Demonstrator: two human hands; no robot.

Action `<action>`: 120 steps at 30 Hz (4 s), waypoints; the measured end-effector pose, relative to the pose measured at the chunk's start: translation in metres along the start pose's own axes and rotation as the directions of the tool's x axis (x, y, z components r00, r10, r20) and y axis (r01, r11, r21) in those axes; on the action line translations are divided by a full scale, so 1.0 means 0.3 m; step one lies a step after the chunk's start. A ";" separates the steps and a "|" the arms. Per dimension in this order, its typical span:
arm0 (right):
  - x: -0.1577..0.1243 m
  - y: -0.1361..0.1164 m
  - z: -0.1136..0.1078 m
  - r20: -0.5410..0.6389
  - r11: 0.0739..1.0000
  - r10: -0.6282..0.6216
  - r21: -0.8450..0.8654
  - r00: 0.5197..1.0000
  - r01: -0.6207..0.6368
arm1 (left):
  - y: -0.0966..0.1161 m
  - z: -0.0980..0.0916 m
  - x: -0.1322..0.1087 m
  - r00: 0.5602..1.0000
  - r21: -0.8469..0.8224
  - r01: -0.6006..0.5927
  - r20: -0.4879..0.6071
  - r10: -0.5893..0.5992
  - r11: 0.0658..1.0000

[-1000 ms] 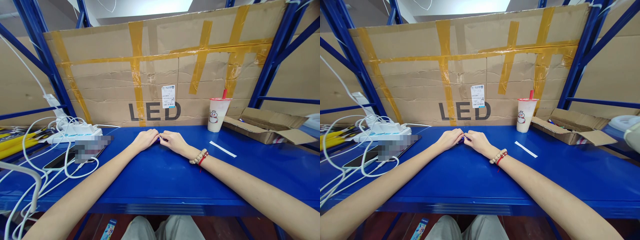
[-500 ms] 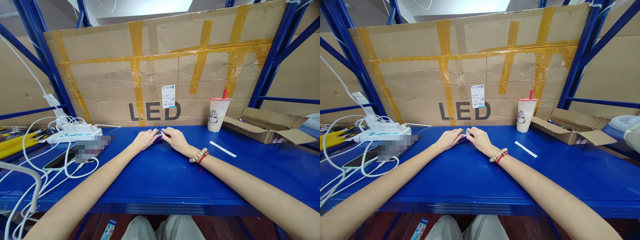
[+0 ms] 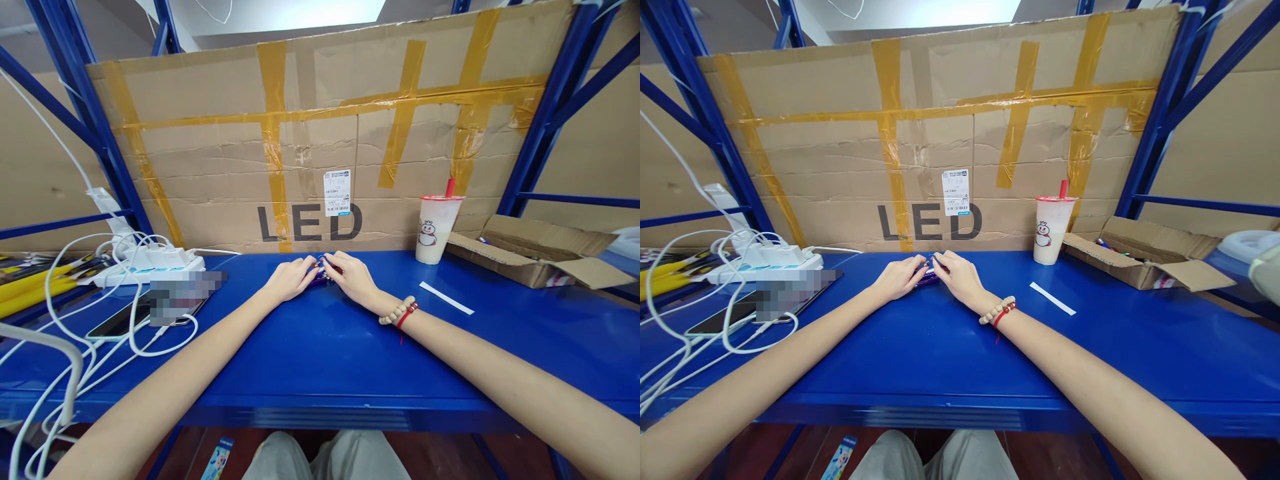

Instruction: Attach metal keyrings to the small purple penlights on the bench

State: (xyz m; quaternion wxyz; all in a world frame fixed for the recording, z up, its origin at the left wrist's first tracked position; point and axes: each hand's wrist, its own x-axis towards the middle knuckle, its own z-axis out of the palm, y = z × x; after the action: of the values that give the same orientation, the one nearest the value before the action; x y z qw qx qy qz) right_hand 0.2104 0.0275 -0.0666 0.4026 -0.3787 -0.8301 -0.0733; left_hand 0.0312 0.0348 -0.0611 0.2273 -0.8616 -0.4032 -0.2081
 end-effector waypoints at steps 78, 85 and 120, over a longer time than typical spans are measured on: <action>-0.006 0.000 -0.009 0.140 0.985 0.052 -0.170 0.989 -0.027 | 0.005 0.009 0.010 0.998 -0.248 -0.038 0.048 0.051 0.968; -0.004 0.005 -0.005 0.094 0.994 0.055 -0.095 0.994 -0.046 | 0.012 0.002 0.012 0.998 -0.262 -0.031 0.047 0.045 0.965; 0.004 0.020 0.015 0.006 0.985 0.012 0.170 1.000 -0.013 | 0.005 0.021 0.009 0.998 -0.497 0.039 -0.029 -0.062 0.867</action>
State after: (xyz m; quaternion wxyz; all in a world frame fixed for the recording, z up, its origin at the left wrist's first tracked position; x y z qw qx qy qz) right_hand 0.2114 0.0343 -0.0699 0.4320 -0.3481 -0.8320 0.0012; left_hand 0.0352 0.0390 -0.0652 0.0019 -0.8755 -0.3537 -0.3291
